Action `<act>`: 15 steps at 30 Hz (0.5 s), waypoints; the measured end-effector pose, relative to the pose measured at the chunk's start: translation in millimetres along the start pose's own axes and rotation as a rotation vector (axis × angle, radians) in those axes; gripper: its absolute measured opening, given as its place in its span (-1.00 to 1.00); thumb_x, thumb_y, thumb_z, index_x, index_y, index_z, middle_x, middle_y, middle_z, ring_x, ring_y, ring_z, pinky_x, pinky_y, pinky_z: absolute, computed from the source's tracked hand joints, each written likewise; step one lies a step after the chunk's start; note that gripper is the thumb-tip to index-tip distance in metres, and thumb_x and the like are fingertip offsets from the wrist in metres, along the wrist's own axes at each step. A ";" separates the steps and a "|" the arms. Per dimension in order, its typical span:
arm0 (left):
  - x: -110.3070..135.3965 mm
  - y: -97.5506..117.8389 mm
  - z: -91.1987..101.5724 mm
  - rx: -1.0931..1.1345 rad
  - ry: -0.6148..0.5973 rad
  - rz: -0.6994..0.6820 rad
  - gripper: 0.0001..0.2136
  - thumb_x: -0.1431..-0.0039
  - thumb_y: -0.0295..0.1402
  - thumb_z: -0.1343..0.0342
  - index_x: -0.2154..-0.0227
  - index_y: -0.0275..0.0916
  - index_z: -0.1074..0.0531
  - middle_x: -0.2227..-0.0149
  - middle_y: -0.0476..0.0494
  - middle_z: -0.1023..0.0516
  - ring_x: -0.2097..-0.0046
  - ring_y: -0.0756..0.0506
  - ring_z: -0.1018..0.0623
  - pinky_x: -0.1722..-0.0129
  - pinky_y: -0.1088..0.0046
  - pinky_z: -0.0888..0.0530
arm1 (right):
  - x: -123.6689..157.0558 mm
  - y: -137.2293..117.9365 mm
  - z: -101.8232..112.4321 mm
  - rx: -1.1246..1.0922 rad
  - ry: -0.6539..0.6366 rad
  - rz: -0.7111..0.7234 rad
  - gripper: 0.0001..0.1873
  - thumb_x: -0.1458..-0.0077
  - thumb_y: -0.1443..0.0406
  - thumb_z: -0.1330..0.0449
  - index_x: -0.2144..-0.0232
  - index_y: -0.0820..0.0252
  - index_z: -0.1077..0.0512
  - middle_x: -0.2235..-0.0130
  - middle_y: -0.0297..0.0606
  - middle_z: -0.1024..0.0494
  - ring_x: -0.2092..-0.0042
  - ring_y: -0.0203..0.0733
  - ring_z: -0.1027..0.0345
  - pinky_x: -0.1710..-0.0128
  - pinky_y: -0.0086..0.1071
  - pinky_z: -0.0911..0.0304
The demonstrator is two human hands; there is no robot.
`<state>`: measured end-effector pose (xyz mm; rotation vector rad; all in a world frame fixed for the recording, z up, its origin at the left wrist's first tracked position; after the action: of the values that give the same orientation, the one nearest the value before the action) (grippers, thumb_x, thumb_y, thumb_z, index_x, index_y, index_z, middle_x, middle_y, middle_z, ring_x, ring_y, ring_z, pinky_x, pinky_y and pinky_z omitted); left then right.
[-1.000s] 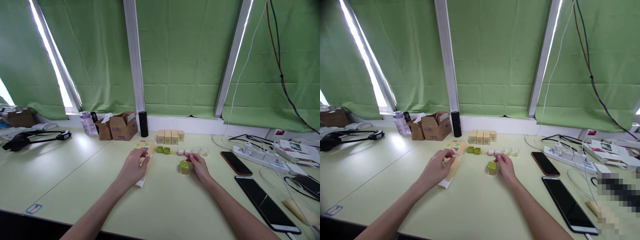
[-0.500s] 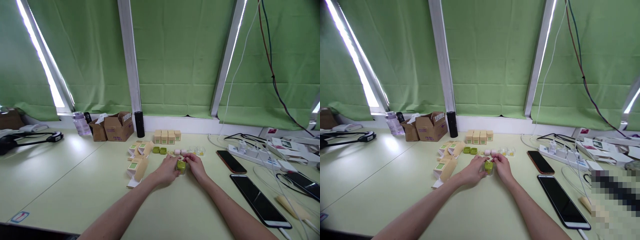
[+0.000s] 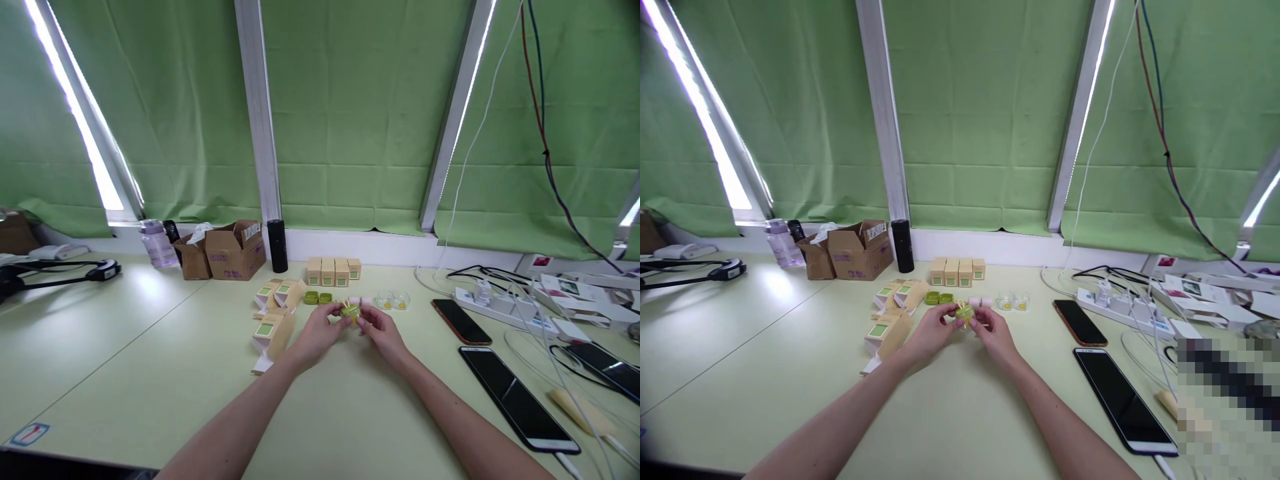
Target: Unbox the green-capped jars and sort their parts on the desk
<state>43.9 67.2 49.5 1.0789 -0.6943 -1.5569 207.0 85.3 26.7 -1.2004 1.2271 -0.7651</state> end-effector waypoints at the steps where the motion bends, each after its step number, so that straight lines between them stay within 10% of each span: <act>1: -0.1 1.5 1.7 -0.013 0.016 0.007 -0.53 -0.15 -0.06 -0.29 -0.04 -0.23 -0.58 -0.01 -0.32 -0.62 -0.06 -0.32 -0.57 -0.02 0.17 -0.49 | 0.7 1.2 -3.3 -0.061 -0.016 -0.026 -0.47 0.10 -0.08 -0.48 0.16 0.11 -0.63 0.14 -0.12 -0.68 0.16 0.01 -0.50 0.26 -0.23 -0.39; 15: 9.9 34.3 11.1 0.102 0.057 -0.174 -0.58 -0.33 0.02 -0.05 0.23 -0.19 -0.67 0.16 -0.25 -0.69 0.06 -0.23 -0.59 0.00 0.24 -0.48 | 11.1 3.9 -17.6 -0.465 -0.080 -0.220 -0.54 -0.13 -0.07 -0.29 0.19 0.19 -0.62 0.15 0.00 -0.69 0.19 0.04 -0.55 0.18 -0.14 -0.41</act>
<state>48.5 47.6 80.9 1.2834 -0.6611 -1.6448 191.9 71.3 21.4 -1.7518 1.2571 -0.5979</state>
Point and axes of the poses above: each hand's wrist, its own x-axis away from the middle knuckle, its own z-axis out of the back of the hand, y = z × x, the point moved 10 cm from there along -x, towards the middle knuckle
